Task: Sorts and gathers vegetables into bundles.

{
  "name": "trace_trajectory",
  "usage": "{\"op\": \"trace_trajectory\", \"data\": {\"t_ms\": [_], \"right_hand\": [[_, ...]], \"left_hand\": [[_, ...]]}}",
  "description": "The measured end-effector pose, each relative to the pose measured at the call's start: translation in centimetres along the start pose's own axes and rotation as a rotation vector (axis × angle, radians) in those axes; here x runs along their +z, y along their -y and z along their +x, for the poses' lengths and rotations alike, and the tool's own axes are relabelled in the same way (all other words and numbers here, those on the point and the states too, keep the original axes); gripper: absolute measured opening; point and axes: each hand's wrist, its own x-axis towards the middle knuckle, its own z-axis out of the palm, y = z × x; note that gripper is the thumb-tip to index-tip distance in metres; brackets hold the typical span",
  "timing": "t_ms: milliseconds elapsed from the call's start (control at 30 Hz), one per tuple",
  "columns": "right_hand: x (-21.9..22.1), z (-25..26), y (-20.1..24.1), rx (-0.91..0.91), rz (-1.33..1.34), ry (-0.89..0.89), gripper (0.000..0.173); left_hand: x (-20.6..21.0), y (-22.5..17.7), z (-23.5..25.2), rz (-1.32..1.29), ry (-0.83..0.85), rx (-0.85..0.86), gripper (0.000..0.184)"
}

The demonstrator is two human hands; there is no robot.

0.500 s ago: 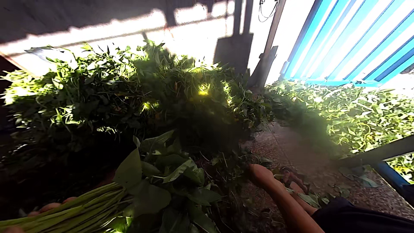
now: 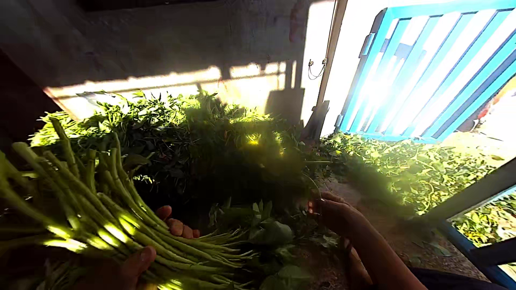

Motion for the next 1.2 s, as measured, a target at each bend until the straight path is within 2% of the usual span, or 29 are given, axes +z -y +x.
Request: {"op": "trace_trajectory", "data": {"t_ms": [33,67,133,200,233,267,333,367,400,500,600,700,833,867,933,967,1067,1200], "right_hand": [[0.6,-0.1,-0.5,0.048,-0.021,-0.01,0.018],[1.3,-0.2,-0.9,0.137,-0.151,-0.057,0.02],[3.3,-0.5,-1.7,0.253,-0.265,-0.151,0.024],[4.0,-0.6,-2.5,0.178,-0.123,-0.026,0.036],[3.7,-0.7,-2.9,0.167,-0.173,0.02,0.043],[3.3,-0.6,-3.4,0.193,-0.383,-0.012,0.048],[2.1,-0.2,-5.2,0.331,-0.873,-0.191,0.053],[1.7,-0.3,-5.7,0.354,-0.926,-0.236,0.055],[1.5,-0.3,-6.1,0.281,-0.903,-0.285,0.053],[2.9,-1.3,-5.8,0.039,-0.681,-0.273,0.046],[5.0,-2.1,-4.7,-0.048,-0.525,-0.168,0.059],[7.6,-1.6,-4.9,-0.103,-0.289,-0.071,0.054],[11.3,-1.1,-6.1,-0.239,-0.28,-0.088,0.055],[12.1,-1.0,-6.5,-0.285,-0.276,-0.1,0.057],[13.6,-1.0,-6.9,-0.343,-0.243,-0.132,0.062],[14.3,-1.2,-7.0,-0.362,-0.248,-0.159,0.064],[15.1,-1.4,-7.5,-0.414,-0.286,-0.173,0.067],[15.2,-1.6,-7.5,-0.385,-0.293,-0.134,0.062]], "left_hand": [[-0.5,0.7,0.2,-0.051,0.072,-0.054,0.06],[-0.5,1.4,0.3,-0.087,0.14,-0.109,0.061],[1.2,2.9,0.1,-0.127,0.185,-0.154,0.058],[3.8,4.1,-0.4,-0.139,0.111,-0.134,0.056],[4.6,4.5,-0.7,-0.15,0.075,-0.133,0.058],[4.8,4.7,-0.9,-0.165,0.062,-0.146,0.059],[4.3,4.9,-1.1,-0.176,0.086,-0.194,0.06],[3.7,5.0,-1.0,-0.192,0.111,-0.222,0.06],[3.1,5.1,-0.9,-0.213,0.146,-0.246,0.058],[2.1,5.4,-1.2,-0.212,0.233,-0.328,0.06],[2.3,7.1,-2.3,-0.134,0.263,-0.344,0.067],[2.3,9.4,-3.2,-0.142,0.285,-0.433,0.074],[3.3,11.5,-4.0,-0.131,0.282,-0.536,0.079],[3.4,11.9,-4.2,-0.131,0.279,-0.548,0.073],[3.8,12.6,-4.8,-0.135,0.255,-0.576,0.046],[4.0,12.8,-5.0,-0.144,0.257,-0.59,0.038],[4.0,12.9,-5.3,-0.173,0.257,-0.628,0.028],[3.5,12.7,-5.4,-0.18,0.242,-0.631,0.027]]}}
